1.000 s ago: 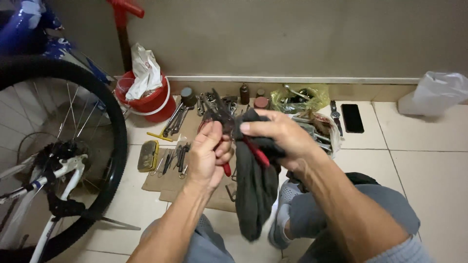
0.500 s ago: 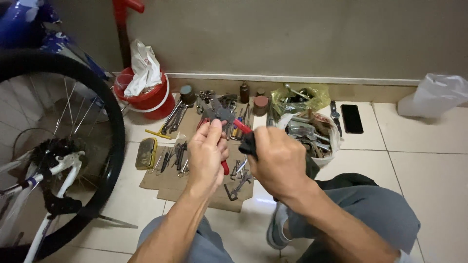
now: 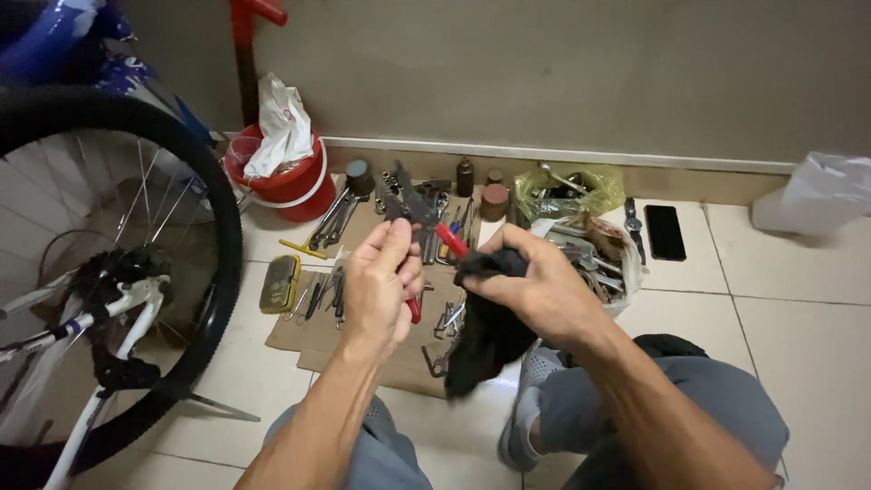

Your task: The person sits on the floor and wipes various tools with a black cloth. They pick up a screwdriver, a pair of pliers, and a wrench from a cardboard sheet, wipe each one, and place them back down. A bicycle wheel is visible to the left.

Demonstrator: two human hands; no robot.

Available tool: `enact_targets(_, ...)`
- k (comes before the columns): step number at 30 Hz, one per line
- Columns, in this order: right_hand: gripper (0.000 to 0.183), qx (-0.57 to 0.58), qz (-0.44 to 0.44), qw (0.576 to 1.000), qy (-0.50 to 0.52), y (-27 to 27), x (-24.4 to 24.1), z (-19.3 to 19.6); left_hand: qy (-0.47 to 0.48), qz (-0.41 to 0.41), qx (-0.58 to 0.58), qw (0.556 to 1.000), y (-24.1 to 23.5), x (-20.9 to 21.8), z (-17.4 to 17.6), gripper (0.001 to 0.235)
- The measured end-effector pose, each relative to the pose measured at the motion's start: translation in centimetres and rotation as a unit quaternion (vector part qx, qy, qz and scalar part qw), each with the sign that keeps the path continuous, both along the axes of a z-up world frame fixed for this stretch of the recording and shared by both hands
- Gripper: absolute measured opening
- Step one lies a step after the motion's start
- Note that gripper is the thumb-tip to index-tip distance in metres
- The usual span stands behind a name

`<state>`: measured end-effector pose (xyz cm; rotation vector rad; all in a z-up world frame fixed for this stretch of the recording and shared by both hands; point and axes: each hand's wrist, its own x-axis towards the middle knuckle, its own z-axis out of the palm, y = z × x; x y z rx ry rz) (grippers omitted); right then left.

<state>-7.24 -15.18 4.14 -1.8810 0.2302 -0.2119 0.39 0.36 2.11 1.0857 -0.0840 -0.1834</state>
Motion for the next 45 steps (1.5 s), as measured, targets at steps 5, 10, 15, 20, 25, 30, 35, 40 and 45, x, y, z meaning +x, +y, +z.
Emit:
enact_targets(5,0.023,0.115,0.012,0.993,-0.031,-1.6,0.6,0.1,0.006,-0.032,0.006,0.999,-0.1,0.1,-0.6,0.022)
enact_targets(10,0.013,0.159,0.086,0.982,-0.062,-2.7,1.8,-0.2,-0.01,-0.111,0.052,0.992,-0.4,-0.3,-1.6,0.019)
enact_targets(15,0.017,0.196,0.012,0.976,-0.097,-2.2,2.3,-2.4,-0.031,-0.145,0.076,0.986,-0.5,-0.3,-0.7,0.025)
enact_targets(20,0.024,0.21,-0.092,0.967,-0.11,-2.6,1.7,-2.9,-0.056,-0.208,0.208,0.954,0.1,-0.7,-0.8,0.029)
enact_targets(25,0.041,0.068,-0.113,0.984,-0.123,-2.1,0.5,-1.8,-0.144,-0.113,0.349,0.919,0.7,0.2,-1.2,0.027)
enact_targets(30,0.032,-0.151,-0.143,0.944,-0.257,-3.3,0.6,-1.8,-0.18,-0.103,0.419,0.884,0.8,-0.2,0.4,0.028)
enact_targets(35,0.014,-0.296,-0.153,0.866,-0.374,-3.5,2.3,-3.4,-0.218,-0.08,0.431,0.872,-0.5,-0.8,0.8,0.028)
enact_targets(40,0.012,-0.324,-0.124,0.854,-0.387,-2.1,2.0,-2.1,-0.224,-0.081,0.445,0.863,-0.8,-1.3,1.1,0.031)
enact_targets(45,0.012,-0.404,-0.165,0.796,-0.419,-2.5,2.2,-1.6,-0.207,-0.086,0.437,0.871,-0.8,-1.7,2.1,0.031)
